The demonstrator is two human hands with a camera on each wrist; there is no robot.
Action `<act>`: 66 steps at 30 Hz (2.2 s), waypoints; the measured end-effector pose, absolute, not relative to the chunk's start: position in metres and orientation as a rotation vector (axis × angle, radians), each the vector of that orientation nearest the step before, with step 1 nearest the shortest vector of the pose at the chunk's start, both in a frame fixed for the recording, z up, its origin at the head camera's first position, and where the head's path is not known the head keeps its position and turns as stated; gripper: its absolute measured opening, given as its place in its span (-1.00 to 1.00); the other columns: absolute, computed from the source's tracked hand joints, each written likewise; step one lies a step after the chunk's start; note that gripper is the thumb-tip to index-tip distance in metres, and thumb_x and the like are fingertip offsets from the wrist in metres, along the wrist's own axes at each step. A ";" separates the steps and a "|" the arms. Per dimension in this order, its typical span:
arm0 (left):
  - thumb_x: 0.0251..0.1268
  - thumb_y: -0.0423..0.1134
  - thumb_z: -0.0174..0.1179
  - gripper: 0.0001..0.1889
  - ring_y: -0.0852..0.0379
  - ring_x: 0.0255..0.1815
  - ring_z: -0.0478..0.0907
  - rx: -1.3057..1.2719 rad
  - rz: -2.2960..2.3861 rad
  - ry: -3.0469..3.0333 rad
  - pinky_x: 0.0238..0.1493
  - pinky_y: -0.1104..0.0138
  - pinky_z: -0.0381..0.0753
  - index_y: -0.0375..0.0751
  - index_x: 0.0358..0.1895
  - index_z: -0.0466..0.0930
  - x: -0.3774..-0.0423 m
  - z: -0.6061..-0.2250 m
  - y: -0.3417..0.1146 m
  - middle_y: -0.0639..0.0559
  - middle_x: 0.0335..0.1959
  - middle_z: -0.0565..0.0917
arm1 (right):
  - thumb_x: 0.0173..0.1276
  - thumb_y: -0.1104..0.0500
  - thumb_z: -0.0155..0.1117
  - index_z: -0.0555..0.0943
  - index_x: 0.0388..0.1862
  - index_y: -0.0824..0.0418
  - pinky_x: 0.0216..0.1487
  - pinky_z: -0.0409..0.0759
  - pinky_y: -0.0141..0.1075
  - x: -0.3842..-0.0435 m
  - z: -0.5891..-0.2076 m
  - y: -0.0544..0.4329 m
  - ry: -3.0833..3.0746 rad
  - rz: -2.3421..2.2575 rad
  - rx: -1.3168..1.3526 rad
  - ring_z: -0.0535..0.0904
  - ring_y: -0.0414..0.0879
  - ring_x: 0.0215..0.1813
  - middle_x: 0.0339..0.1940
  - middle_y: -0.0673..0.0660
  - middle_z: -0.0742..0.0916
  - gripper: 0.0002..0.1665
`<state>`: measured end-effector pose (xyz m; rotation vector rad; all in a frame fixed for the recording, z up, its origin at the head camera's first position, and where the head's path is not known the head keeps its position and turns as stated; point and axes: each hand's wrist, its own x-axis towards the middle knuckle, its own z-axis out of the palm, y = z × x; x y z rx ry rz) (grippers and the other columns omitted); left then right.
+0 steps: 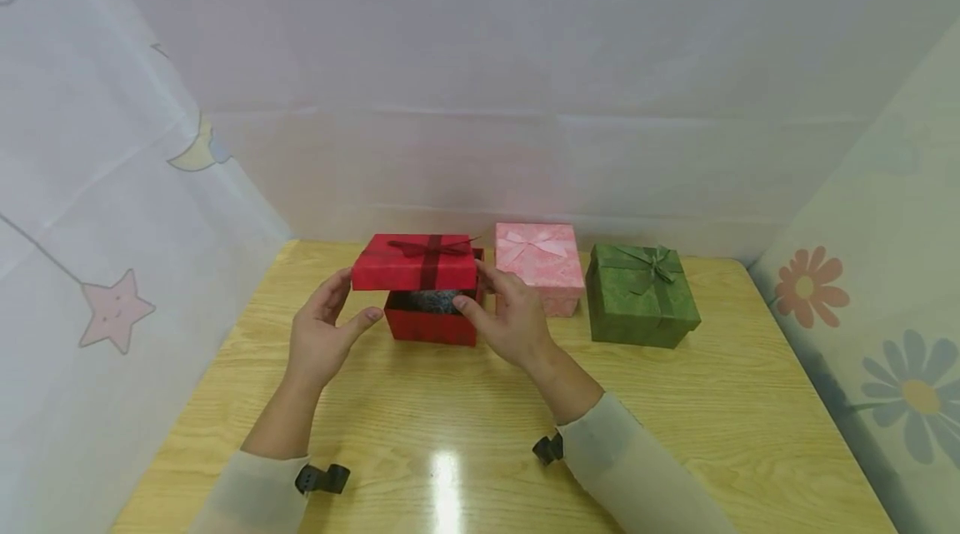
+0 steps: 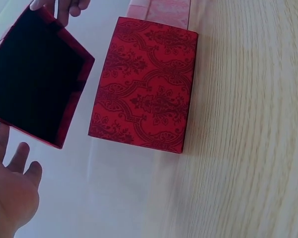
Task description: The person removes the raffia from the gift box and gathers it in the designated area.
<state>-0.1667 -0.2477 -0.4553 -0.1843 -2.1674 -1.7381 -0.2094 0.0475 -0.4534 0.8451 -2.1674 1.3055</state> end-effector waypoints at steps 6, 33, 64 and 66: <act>0.19 -0.52 0.48 -0.27 0.12 0.48 0.42 -0.220 -1.732 -2.116 0.45 0.39 0.35 -0.15 0.47 0.50 -0.165 -0.454 -0.249 -0.06 0.40 0.57 | 0.33 0.01 0.53 0.58 0.39 0.27 -0.20 0.64 -0.19 -0.207 -0.453 0.046 -2.125 1.276 0.853 0.74 0.03 -0.03 -0.06 0.12 0.79 -0.28; 0.40 -0.63 0.19 -0.26 0.11 0.36 0.45 -0.433 -2.057 -1.991 0.11 0.43 0.64 -0.25 0.61 0.24 -0.149 -0.456 -0.290 -0.02 0.59 0.34 | 0.28 -0.34 0.47 0.35 0.62 0.05 0.16 0.65 -0.01 -0.189 -0.456 0.033 -2.348 1.371 0.999 0.52 -0.05 0.35 0.38 0.09 0.60 0.05; 0.19 -0.74 0.31 0.02 0.21 0.61 0.20 -0.402 -2.072 -2.170 0.19 0.37 0.58 -0.14 0.68 0.07 -0.131 -0.463 -0.321 -0.05 0.71 0.02 | 0.30 -0.30 0.48 0.22 0.69 0.05 0.45 0.45 -0.10 -0.182 -0.473 -0.003 -2.532 1.320 1.074 0.32 -0.09 0.55 0.64 -0.10 0.34 0.12; 0.19 -0.73 0.32 0.02 0.23 0.55 0.30 -0.389 -2.066 -2.171 0.15 0.35 0.61 -0.13 0.68 0.08 -0.130 -0.463 -0.323 -0.04 0.71 0.02 | 0.33 -0.29 0.45 0.22 0.68 0.06 0.45 0.45 -0.10 -0.182 -0.473 -0.006 -2.542 1.292 1.071 0.32 -0.08 0.56 0.64 -0.10 0.34 0.09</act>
